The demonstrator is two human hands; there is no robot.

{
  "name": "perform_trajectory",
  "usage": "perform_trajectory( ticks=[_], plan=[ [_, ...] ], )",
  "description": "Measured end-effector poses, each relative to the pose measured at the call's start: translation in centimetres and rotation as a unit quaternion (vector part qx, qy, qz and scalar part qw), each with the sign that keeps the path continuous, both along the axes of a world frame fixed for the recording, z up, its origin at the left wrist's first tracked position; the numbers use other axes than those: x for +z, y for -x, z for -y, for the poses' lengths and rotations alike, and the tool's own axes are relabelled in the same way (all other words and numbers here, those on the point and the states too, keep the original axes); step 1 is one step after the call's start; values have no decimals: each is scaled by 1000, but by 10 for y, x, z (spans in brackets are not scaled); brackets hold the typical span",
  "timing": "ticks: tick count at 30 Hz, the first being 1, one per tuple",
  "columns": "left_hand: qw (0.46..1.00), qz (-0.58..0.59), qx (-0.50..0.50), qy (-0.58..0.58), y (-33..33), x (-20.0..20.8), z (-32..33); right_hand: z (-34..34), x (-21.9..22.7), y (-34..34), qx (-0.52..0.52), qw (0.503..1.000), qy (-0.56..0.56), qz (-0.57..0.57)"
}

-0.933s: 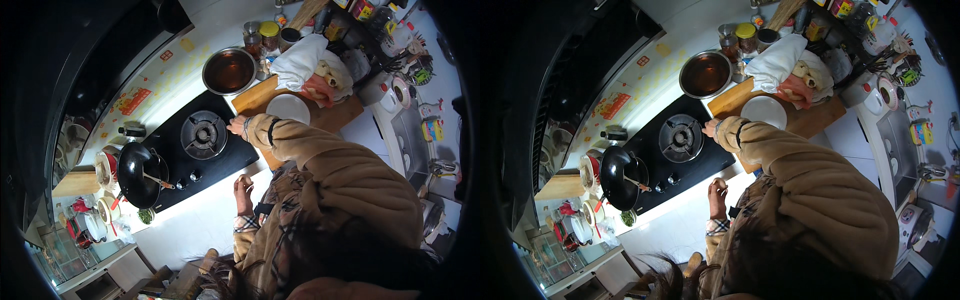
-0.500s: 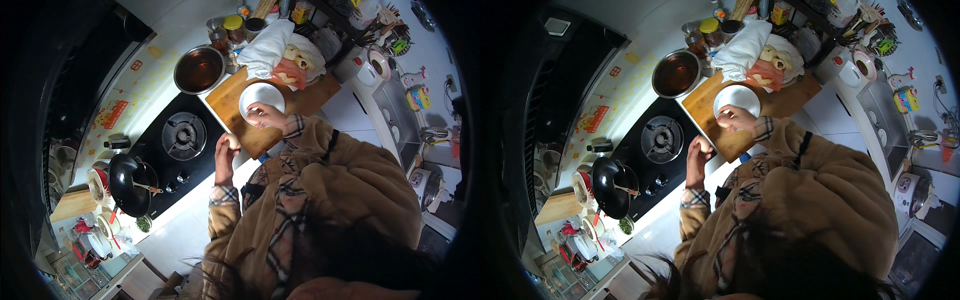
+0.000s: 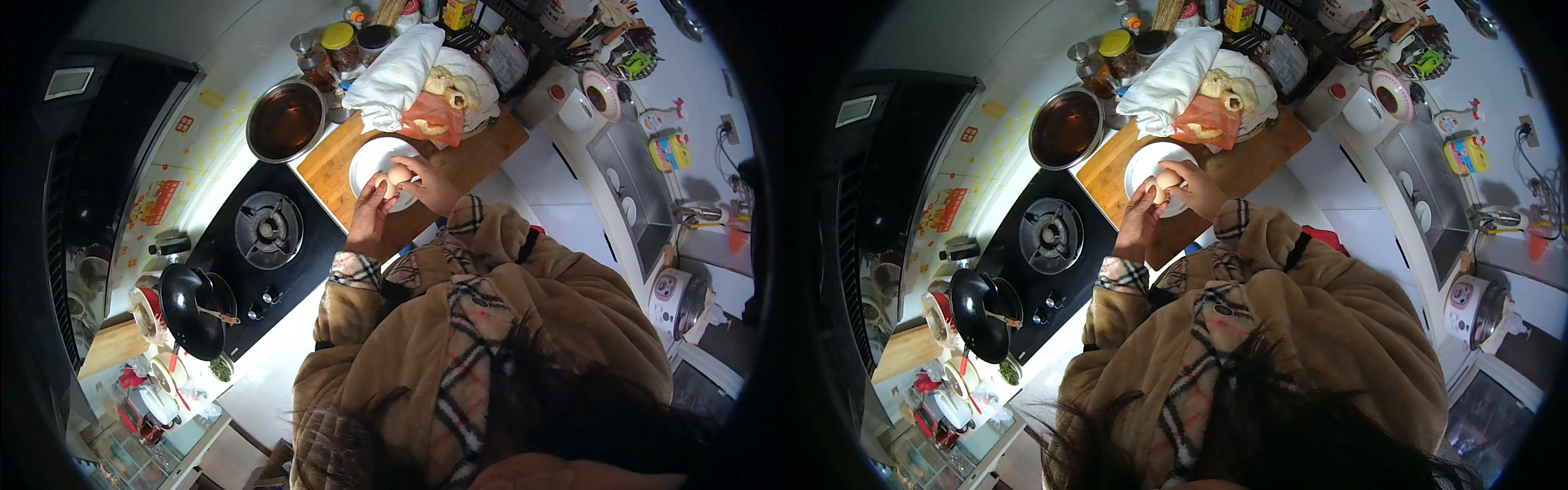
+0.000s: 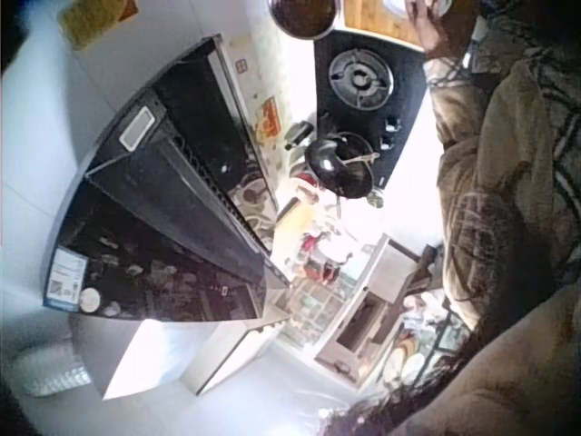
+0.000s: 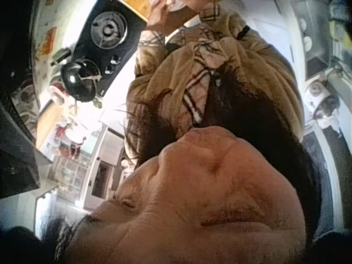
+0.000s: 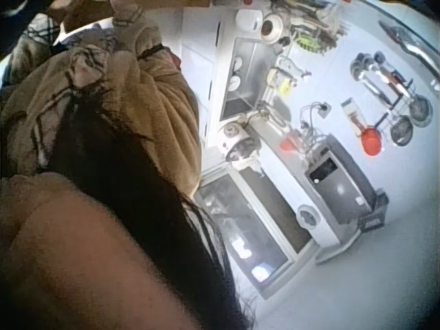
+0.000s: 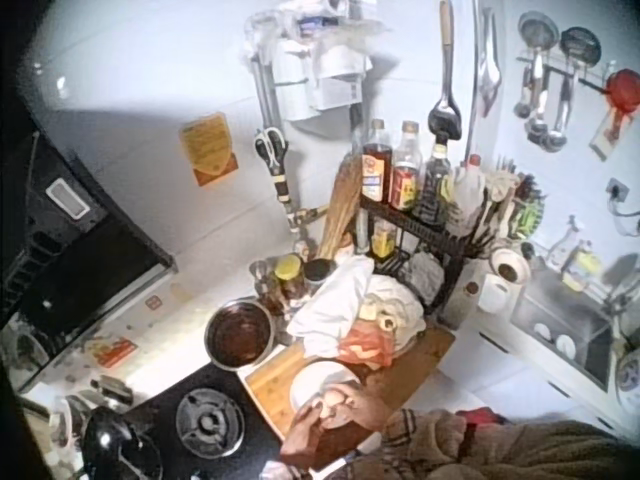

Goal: The person retrieves a white bowl from a cabinet, cracks two eggs into it, and places the bowl on the counter. They then fill a small metal pot with water from the tap and set it on an electric hot plate.

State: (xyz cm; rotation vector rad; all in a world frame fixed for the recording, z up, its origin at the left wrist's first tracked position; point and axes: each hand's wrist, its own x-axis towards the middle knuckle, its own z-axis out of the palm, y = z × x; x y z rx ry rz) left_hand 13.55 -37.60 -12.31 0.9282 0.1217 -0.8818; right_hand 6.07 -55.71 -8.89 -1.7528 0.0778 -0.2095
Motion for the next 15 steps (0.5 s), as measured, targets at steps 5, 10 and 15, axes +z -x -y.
perform_trajectory(
  ticks=[5,10,15],
  plan=[
    [999,7,-10,-41,-4,-6,6,7,-12,-10,-4,999,-41,5],
    [998,5,40,-44,-4,-16,8,6,-15,-17,-2,997,-74,-12],
    [997,15,67,-38,-10,-20,5,14,-4,-20,-56,996,-56,41]
  ],
)
